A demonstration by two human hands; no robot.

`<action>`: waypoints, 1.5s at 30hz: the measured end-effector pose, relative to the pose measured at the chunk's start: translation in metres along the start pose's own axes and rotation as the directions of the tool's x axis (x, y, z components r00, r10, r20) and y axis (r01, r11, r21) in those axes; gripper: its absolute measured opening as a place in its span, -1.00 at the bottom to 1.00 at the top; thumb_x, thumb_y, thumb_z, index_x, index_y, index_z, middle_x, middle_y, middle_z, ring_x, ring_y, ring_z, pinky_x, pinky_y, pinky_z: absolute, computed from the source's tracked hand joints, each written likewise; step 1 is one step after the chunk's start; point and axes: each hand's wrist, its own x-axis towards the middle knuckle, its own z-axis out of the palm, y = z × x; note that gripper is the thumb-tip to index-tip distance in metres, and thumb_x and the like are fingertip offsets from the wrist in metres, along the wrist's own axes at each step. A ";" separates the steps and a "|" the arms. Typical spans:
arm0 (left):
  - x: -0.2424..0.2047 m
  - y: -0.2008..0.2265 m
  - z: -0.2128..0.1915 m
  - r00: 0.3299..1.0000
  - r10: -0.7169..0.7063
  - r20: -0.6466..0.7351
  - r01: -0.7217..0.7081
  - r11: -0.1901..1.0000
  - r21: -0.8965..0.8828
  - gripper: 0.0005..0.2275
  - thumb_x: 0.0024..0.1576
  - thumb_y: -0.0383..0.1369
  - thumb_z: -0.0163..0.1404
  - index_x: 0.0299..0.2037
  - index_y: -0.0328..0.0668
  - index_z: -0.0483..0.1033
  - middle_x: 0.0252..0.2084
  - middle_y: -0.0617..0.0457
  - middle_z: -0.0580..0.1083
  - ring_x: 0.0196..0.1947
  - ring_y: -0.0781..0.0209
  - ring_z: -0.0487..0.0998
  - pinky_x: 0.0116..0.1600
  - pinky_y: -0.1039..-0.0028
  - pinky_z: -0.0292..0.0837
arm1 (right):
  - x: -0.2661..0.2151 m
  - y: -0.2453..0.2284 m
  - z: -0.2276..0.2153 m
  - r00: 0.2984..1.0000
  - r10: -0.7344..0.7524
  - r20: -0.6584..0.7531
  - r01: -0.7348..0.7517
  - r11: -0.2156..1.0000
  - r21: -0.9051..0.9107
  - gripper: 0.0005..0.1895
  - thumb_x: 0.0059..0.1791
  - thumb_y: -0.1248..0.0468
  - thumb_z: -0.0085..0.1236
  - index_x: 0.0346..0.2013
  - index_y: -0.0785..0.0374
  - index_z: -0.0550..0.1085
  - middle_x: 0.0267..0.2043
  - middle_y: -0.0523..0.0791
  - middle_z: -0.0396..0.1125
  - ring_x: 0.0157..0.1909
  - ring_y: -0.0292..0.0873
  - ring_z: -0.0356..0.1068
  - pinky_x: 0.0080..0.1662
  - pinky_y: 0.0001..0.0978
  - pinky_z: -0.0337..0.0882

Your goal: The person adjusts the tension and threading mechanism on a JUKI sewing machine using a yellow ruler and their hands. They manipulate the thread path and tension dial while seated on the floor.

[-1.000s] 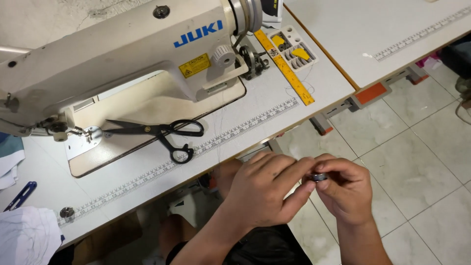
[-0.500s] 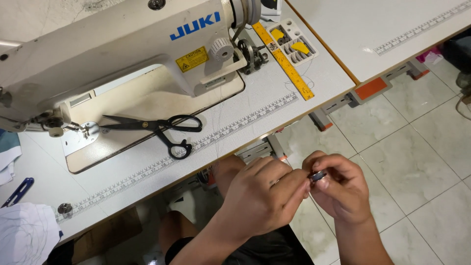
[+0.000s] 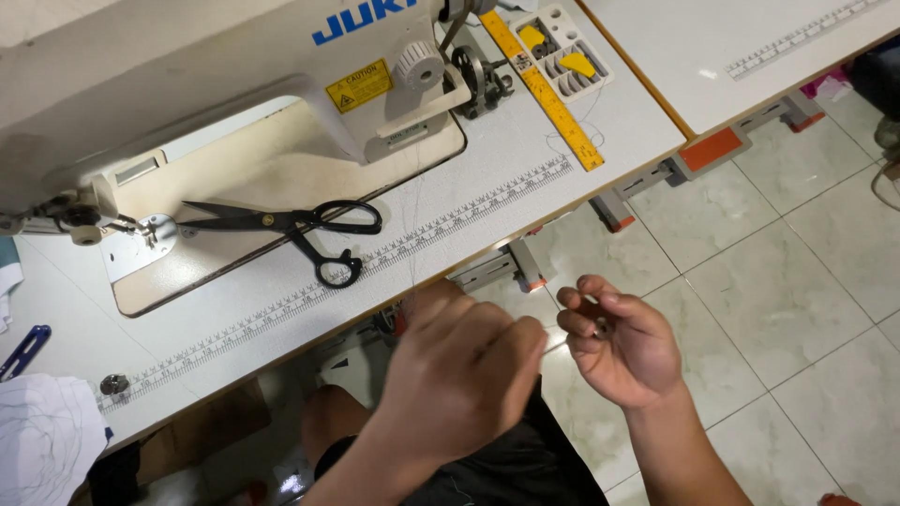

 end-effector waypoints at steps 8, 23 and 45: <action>-0.017 -0.021 -0.056 0.989 -0.141 -0.048 0.144 0.987 0.078 -0.92 0.33 -0.51 0.27 -0.20 -0.29 0.65 -0.32 -0.04 0.46 -0.42 -0.01 0.45 -0.23 0.20 0.40 | -0.016 0.018 -0.023 0.991 0.110 -0.078 -0.112 0.993 -0.025 -0.71 0.25 0.27 -0.05 0.13 0.32 0.58 0.04 0.03 0.43 -0.34 -0.23 0.14 -0.43 -0.49 0.21; -0.056 -0.040 -0.072 0.948 -0.292 -0.128 0.309 0.941 0.140 -0.92 0.28 -0.57 0.33 -0.22 -0.28 0.70 -0.33 -0.03 0.52 -0.38 0.05 0.49 -0.11 0.21 0.42 | -0.053 0.017 0.050 0.917 -0.293 0.269 0.398 0.686 -0.609 -0.49 0.28 0.49 0.03 0.56 0.44 0.35 0.54 0.33 0.38 0.07 0.14 0.52 0.05 -0.01 0.51; -0.021 0.027 0.029 1.000 -0.001 -0.008 0.000 0.986 -0.167 -0.81 0.44 -0.49 0.09 0.16 -0.11 0.72 0.16 -0.04 0.55 0.11 0.01 0.66 0.29 0.07 0.61 | -0.070 0.028 0.059 0.872 -0.389 0.296 0.453 0.417 -0.788 -0.51 0.16 0.09 0.49 0.25 0.35 0.62 0.00 0.12 0.49 -0.08 0.01 0.48 -0.12 -0.22 0.56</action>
